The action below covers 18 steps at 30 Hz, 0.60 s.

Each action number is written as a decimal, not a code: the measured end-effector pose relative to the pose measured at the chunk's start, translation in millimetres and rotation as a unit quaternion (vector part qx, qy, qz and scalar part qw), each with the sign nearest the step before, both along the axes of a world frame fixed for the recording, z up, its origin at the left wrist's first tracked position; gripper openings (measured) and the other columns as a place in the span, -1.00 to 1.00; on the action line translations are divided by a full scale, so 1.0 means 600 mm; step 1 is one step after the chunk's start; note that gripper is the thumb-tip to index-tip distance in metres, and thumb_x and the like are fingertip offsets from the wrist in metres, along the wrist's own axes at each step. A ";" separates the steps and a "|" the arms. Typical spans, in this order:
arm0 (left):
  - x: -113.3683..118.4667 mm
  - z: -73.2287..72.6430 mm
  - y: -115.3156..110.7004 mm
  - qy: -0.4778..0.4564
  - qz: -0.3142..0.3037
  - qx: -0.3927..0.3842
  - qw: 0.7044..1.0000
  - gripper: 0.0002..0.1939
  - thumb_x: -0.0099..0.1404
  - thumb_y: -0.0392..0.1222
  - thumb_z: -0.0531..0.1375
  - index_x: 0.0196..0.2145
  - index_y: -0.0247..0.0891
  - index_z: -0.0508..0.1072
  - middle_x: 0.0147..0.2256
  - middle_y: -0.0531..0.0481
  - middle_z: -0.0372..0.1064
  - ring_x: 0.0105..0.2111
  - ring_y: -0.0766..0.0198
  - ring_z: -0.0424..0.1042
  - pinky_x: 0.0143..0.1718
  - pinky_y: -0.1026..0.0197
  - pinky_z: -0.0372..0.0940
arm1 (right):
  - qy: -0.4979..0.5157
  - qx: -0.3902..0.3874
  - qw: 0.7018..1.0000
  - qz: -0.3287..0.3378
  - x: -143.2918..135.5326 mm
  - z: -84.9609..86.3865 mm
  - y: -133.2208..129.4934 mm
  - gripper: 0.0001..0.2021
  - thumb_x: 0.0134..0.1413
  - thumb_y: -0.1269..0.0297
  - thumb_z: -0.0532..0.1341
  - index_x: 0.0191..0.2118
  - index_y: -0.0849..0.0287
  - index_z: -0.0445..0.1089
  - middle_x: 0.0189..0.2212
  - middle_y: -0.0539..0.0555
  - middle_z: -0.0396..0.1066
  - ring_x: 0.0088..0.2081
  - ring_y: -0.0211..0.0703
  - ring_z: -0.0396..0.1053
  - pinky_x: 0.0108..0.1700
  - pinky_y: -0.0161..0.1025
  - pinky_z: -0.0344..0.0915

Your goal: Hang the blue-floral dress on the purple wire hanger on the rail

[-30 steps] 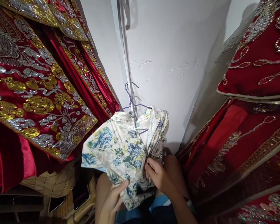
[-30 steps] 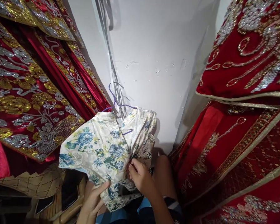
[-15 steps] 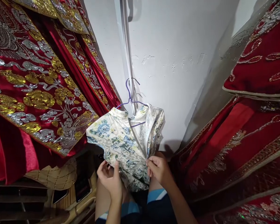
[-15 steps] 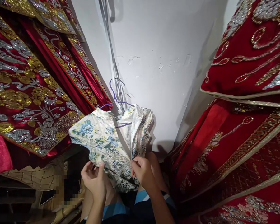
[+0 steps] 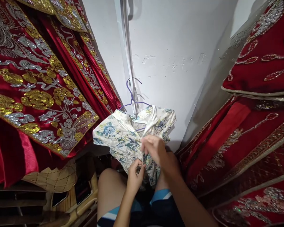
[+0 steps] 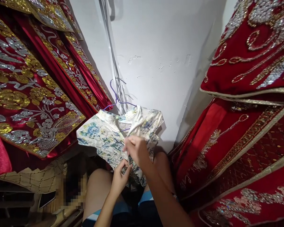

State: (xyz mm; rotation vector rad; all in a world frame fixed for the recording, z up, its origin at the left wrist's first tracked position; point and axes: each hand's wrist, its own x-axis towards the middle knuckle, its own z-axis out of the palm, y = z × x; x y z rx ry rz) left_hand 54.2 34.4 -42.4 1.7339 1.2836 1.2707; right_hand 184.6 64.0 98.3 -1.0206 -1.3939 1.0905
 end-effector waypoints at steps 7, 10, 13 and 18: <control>-0.034 0.016 0.027 0.102 -0.057 0.015 0.993 -0.74 0.38 -0.11 0.14 -0.45 -0.22 0.24 -0.47 0.07 0.24 -0.42 0.27 0.29 -0.36 0.26 0.17 | 0.078 0.068 0.995 0.013 -0.006 0.141 0.077 -0.89 0.06 0.29 0.26 -0.37 0.23 0.46 -0.61 -0.02 0.45 -0.63 -0.34 0.21 -0.59 -0.38 0.12; -0.049 0.083 0.047 0.086 -0.030 0.089 0.992 -0.88 0.35 -0.14 0.20 -0.31 -0.22 0.37 -0.37 0.02 0.37 -0.32 0.23 0.40 -0.23 0.21 0.27 | 0.054 0.064 0.996 0.036 0.000 0.128 0.072 -0.89 0.07 0.28 0.26 -0.36 0.22 0.46 -0.64 -0.04 0.43 -0.63 -0.33 0.23 -0.58 -0.38 0.13; -0.053 0.190 0.072 0.023 0.052 0.201 0.978 -0.72 0.41 -0.16 0.15 0.06 -0.20 0.36 -0.29 -0.01 0.44 -0.25 0.24 0.44 -0.14 0.19 0.32 | 0.035 0.068 0.996 0.037 0.004 0.117 0.062 -0.87 0.09 0.25 0.25 -0.37 0.21 0.44 -0.65 -0.05 0.40 -0.64 -0.33 0.21 -0.57 -0.36 0.13; -0.039 0.341 0.118 0.155 0.065 0.333 0.928 -0.83 0.44 -0.17 0.11 -0.14 -0.25 0.48 -0.30 -0.02 0.45 -0.33 0.28 0.40 -0.23 0.23 0.28 | 0.007 0.111 0.993 0.027 -0.002 0.113 0.077 -0.86 0.10 0.23 0.22 -0.38 0.18 0.39 -0.65 -0.08 0.34 -0.61 -0.30 0.24 -0.53 -0.35 0.15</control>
